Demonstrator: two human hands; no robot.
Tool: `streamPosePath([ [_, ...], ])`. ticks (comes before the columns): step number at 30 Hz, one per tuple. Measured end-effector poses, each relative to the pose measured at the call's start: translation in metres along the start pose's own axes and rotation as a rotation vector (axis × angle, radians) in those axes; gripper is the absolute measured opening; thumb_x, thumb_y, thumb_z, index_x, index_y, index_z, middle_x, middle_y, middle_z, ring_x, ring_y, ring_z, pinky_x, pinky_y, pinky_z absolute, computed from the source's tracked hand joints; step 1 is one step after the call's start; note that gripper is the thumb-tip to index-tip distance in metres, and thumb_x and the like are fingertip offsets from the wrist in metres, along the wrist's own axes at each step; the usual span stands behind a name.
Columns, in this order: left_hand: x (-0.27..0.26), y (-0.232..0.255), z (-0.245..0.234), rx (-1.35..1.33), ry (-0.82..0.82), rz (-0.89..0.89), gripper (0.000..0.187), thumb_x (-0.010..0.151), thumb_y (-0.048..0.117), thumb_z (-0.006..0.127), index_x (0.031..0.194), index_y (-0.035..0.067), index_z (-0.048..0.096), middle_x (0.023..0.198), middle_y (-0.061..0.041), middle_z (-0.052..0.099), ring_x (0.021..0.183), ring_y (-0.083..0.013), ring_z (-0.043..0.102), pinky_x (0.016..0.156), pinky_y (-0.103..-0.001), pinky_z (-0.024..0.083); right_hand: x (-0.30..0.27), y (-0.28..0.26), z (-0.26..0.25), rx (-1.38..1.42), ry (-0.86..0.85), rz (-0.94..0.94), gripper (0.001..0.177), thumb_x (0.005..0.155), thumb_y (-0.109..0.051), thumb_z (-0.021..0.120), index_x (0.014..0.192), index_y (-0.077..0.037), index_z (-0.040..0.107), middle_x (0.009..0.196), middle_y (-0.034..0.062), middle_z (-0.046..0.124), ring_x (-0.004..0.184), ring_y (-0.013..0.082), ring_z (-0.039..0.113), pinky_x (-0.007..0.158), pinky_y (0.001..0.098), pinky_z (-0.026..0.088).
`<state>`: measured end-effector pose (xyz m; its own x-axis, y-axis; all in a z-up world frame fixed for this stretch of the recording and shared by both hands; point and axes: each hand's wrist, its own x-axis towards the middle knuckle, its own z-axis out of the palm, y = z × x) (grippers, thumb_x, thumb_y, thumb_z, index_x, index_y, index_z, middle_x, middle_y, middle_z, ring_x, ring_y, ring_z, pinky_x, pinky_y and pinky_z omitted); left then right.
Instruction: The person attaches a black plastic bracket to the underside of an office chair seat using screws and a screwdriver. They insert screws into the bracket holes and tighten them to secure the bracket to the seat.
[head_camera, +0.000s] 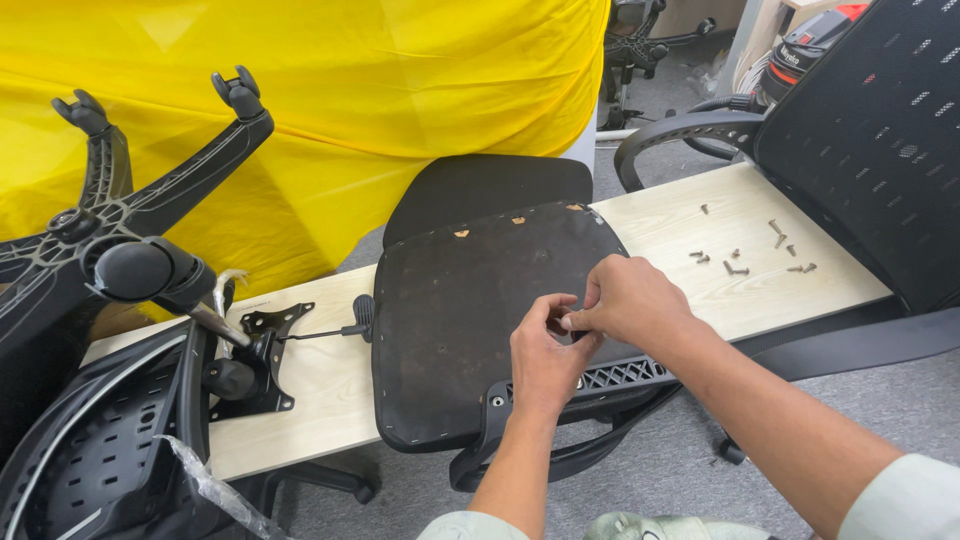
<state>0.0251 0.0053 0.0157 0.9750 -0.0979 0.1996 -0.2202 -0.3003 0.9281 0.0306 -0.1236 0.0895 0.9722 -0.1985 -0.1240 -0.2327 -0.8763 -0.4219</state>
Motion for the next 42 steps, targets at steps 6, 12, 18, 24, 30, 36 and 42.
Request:
streamPosePath([
  [6, -0.001, 0.003, -0.002, -0.048, -0.023, 0.017, 0.051, 0.071, 0.015, 0.081, 0.119, 0.006, 0.065, 0.097, -0.009, 0.08, 0.087, -0.0171, 0.073, 0.077, -0.033, 0.055, 0.005, 0.012, 0.003, 0.164, 0.068, -0.268, 0.034, 0.059, -0.018, 0.088, 0.089, -0.003, 0.08, 0.08, 0.0123, 0.078, 0.078, 0.0257, 0.078, 0.072, 0.0367, 0.06],
  [12, -0.006, 0.007, -0.004, -0.094, -0.064, -0.068, 0.05, 0.07, 0.014, 0.075, 0.119, 0.009, 0.066, 0.102, -0.007, 0.08, 0.083, -0.0187, 0.074, 0.075, -0.033, 0.057, 0.005, 0.015, 0.007, 0.134, 0.043, -0.192, 0.027, 0.065, -0.021, 0.087, 0.086, -0.005, 0.082, 0.076, 0.0146, 0.078, 0.074, 0.0273, 0.078, 0.073, 0.0374, 0.06],
  [18, -0.011, 0.007, -0.002, 0.022, 0.0, 0.037, 0.034, 0.069, 0.013, 0.086, 0.101, 0.007, 0.078, 0.102, -0.01, 0.071, 0.085, -0.021, 0.068, 0.075, -0.035, 0.057, -0.006, 0.008, 0.003, 0.059, 0.031, -0.031, 0.038, 0.064, -0.036, 0.093, 0.077, -0.004, 0.079, 0.073, 0.0171, 0.076, 0.074, 0.0299, 0.076, 0.073, 0.0406, 0.058],
  [24, -0.008, 0.004, -0.003, -0.044, -0.007, -0.046, 0.055, 0.068, 0.015, 0.086, 0.119, 0.008, 0.068, 0.097, -0.006, 0.076, 0.086, -0.019, 0.071, 0.077, -0.033, 0.056, -0.008, 0.009, 0.004, 0.072, 0.042, -0.043, 0.037, 0.068, -0.036, 0.089, 0.08, -0.003, 0.078, 0.075, 0.018, 0.077, 0.076, 0.0301, 0.077, 0.073, 0.0413, 0.059],
  [30, -0.009, 0.003, -0.005, -0.032, -0.006, -0.024, 0.057, 0.071, 0.016, 0.085, 0.124, 0.008, 0.066, 0.103, -0.007, 0.081, 0.093, -0.0192, 0.072, 0.081, -0.036, 0.054, -0.002, 0.018, 0.009, 0.176, 0.065, -0.252, 0.033, 0.067, -0.015, 0.082, 0.097, 0.0, 0.08, 0.09, 0.0175, 0.079, 0.084, 0.027, 0.079, 0.078, 0.0359, 0.061],
  [36, -0.013, 0.001, -0.005, -0.084, -0.022, -0.028, 0.049, 0.075, 0.015, 0.082, 0.122, 0.009, 0.069, 0.108, -0.008, 0.08, 0.099, -0.0195, 0.073, 0.089, -0.036, 0.054, -0.004, 0.018, 0.011, 0.188, 0.073, -0.196, 0.029, 0.067, -0.017, 0.085, 0.091, -0.001, 0.081, 0.081, 0.0176, 0.078, 0.076, 0.028, 0.078, 0.074, 0.0364, 0.06],
  [42, -0.015, 0.007, -0.001, 0.034, 0.038, 0.078, 0.038, 0.071, 0.013, 0.086, 0.108, 0.011, 0.078, 0.107, -0.006, 0.074, 0.098, -0.023, 0.067, 0.086, -0.038, 0.055, -0.012, 0.013, 0.007, 0.178, 0.116, -0.103, 0.025, 0.068, -0.022, 0.087, 0.082, -0.002, 0.082, 0.072, 0.0194, 0.075, 0.07, 0.0303, 0.076, 0.07, 0.0393, 0.058],
])
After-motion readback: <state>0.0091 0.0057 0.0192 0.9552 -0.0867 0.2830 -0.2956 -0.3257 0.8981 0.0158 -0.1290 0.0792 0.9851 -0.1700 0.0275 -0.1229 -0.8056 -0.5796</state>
